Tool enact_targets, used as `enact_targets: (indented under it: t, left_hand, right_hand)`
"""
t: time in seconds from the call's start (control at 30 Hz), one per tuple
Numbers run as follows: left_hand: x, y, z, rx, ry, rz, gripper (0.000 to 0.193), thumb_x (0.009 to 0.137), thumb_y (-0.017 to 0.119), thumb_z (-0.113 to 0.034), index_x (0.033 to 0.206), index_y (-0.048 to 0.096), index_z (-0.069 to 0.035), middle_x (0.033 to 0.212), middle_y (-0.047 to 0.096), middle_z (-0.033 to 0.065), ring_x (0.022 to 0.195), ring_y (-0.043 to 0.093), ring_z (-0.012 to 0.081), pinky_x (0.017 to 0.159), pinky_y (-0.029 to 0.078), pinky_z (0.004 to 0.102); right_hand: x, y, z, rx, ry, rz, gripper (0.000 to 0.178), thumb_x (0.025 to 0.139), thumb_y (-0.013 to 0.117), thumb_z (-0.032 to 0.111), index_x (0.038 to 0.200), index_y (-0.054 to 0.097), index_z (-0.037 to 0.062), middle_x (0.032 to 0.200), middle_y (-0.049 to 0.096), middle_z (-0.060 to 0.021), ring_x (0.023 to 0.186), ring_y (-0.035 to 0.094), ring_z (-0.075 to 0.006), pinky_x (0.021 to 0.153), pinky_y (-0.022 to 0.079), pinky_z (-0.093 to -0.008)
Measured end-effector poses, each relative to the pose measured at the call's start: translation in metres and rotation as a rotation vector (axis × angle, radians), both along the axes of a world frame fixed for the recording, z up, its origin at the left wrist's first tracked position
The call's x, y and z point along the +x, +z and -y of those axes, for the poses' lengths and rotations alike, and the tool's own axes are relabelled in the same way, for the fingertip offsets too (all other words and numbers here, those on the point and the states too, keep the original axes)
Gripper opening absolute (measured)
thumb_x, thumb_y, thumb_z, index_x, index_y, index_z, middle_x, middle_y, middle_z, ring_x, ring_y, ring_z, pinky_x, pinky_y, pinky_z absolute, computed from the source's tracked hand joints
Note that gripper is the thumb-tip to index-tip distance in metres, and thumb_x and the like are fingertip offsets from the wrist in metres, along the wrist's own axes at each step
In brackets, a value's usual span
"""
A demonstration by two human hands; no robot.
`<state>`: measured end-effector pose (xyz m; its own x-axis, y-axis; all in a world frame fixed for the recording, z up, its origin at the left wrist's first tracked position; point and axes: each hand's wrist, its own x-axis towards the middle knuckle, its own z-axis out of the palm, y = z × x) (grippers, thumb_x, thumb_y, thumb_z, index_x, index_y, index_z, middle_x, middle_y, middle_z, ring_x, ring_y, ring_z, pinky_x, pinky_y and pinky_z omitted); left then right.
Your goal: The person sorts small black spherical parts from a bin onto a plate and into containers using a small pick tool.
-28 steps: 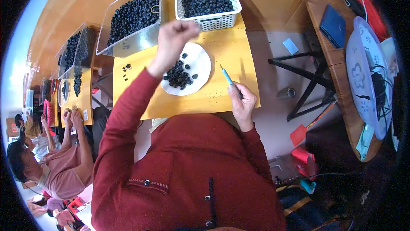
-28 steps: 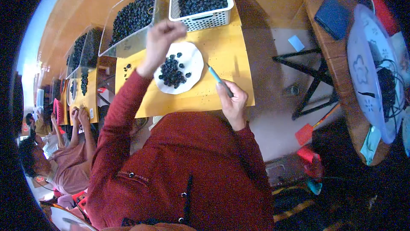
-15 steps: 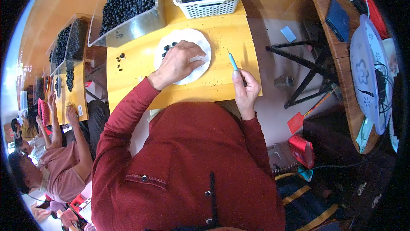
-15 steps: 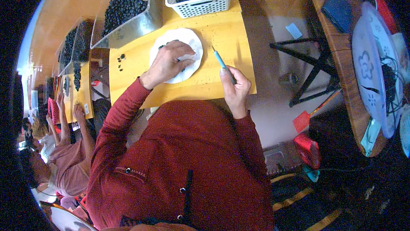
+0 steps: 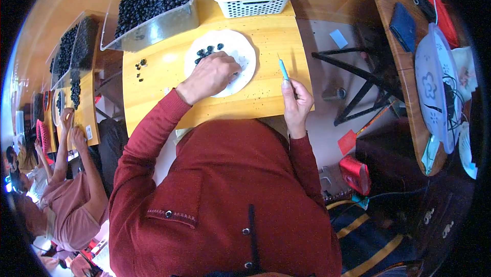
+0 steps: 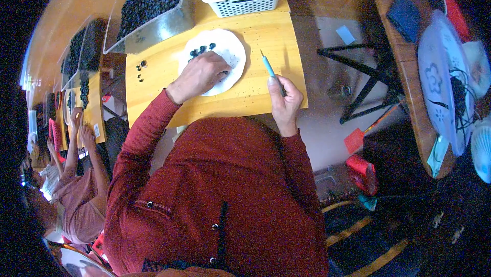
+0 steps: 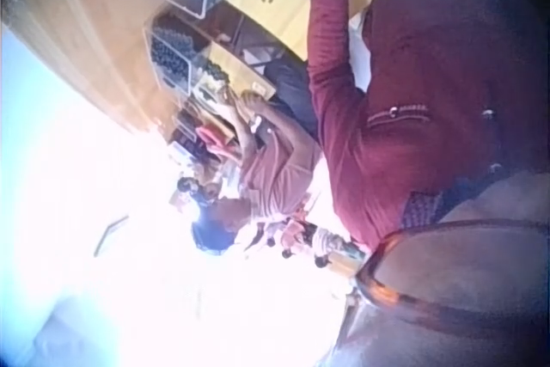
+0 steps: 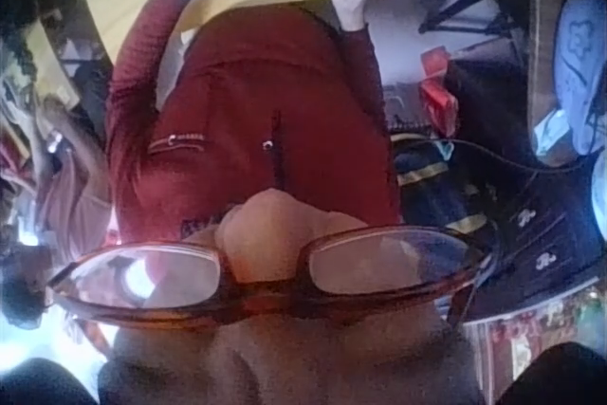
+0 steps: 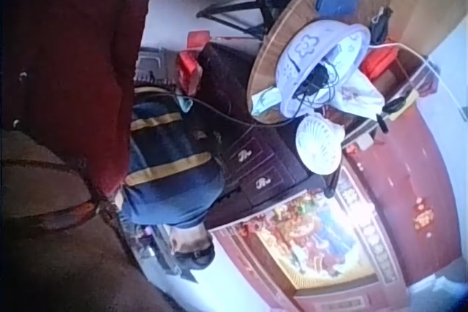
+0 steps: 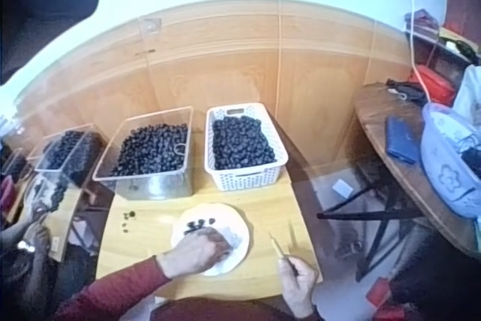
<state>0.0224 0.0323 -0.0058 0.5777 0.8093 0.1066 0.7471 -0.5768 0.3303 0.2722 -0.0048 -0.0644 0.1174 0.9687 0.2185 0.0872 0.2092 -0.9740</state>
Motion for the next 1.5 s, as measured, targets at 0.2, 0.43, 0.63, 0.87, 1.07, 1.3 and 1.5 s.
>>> enact_targets:
  t: [0.2, 0.43, 0.63, 0.87, 1.07, 1.3, 1.5]
  left_hand:
    - [-0.003, 0.0, 0.001, -0.049, 0.025, 0.184, 0.02, 0.081, 0.069, -0.006, 0.101, 0.07, -0.003, 0.097, 0.068, 0.0112, 0.092, 0.065, 0.0302, 0.08, 0.053, 0.0376]
    - [-0.01, -0.005, 0.009, -0.456, 0.196, 0.839, 0.02, 0.087, 0.067, 0.002, 0.107, 0.068, 0.001, 0.099, 0.069, 0.0062, 0.086, 0.064, 0.0114, 0.076, 0.052, 0.0257]
    - [-0.02, -0.001, 0.015, -0.693, 0.28, 1.119, 0.017, 0.086, 0.071, 0.0, 0.103, 0.068, 0.0, 0.093, 0.069, 0.0048, 0.079, 0.065, 0.0095, 0.076, 0.055, 0.024]
    - [-0.031, -0.003, 0.025, -0.836, 0.392, 1.308, 0.018, 0.086, 0.071, -0.001, 0.104, 0.067, 0.0, 0.091, 0.07, 0.0063, 0.081, 0.069, 0.0136, 0.078, 0.058, 0.0268]
    - [-0.038, -0.01, 0.029, -0.956, 0.322, 1.636, 0.017, 0.091, 0.063, 0.0, 0.109, 0.065, 0.0, 0.098, 0.069, 0.0089, 0.085, 0.07, 0.0171, 0.082, 0.06, 0.0305]
    - [-0.036, -0.02, 0.038, -1.046, 0.286, 1.771, 0.017, 0.093, 0.061, -0.002, 0.11, 0.063, -0.003, 0.098, 0.069, 0.0096, 0.09, 0.07, 0.0198, 0.085, 0.06, 0.0333]
    - [-0.032, -0.021, 0.045, -1.095, 0.309, 1.926, 0.016, 0.093, 0.06, -0.002, 0.108, 0.064, -0.002, 0.101, 0.07, 0.0131, 0.091, 0.071, 0.023, 0.086, 0.06, 0.0352]
  right_hand:
    - [-0.001, -0.002, -0.001, 0.007, -0.024, 0.035, 0.023, 0.093, 0.068, 0.019, 0.098, 0.069, -0.0031, 0.071, 0.057, 0.0048, 0.064, 0.047, -0.0038, 0.056, 0.039, -0.0212]
    - [-0.003, -0.005, -0.001, -0.041, -0.041, 0.034, 0.021, 0.091, 0.069, 0.018, 0.098, 0.07, -0.0024, 0.072, 0.058, 0.0052, 0.065, 0.048, -0.0036, 0.057, 0.039, -0.0213]
    - [-0.004, -0.006, -0.001, -0.036, -0.053, 0.097, 0.023, 0.091, 0.07, 0.02, 0.098, 0.07, -0.0026, 0.075, 0.059, 0.0049, 0.068, 0.049, -0.0044, 0.059, 0.041, -0.0217]
    - [-0.002, -0.008, 0.0, -0.049, -0.065, 0.104, 0.024, 0.091, 0.07, 0.02, 0.098, 0.07, -0.0031, 0.079, 0.064, 0.0021, 0.071, 0.053, -0.0059, 0.064, 0.044, -0.0227]
    - [-0.005, -0.004, 0.001, -0.03, -0.068, 0.136, 0.023, 0.091, 0.069, 0.018, 0.098, 0.07, -0.0039, 0.08, 0.065, 0.0007, 0.073, 0.054, -0.007, 0.066, 0.045, -0.0237]
    - [-0.009, 0.001, 0.002, -0.023, -0.056, 0.136, 0.025, 0.09, 0.07, 0.019, 0.099, 0.07, -0.0041, 0.08, 0.065, -0.0008, 0.073, 0.055, -0.0079, 0.066, 0.046, -0.0244]
    - [-0.014, 0.002, 0.006, -0.013, -0.017, 0.217, 0.025, 0.091, 0.07, 0.021, 0.1, 0.07, -0.0025, 0.075, 0.063, 0.0001, 0.069, 0.054, -0.007, 0.062, 0.045, -0.0247]
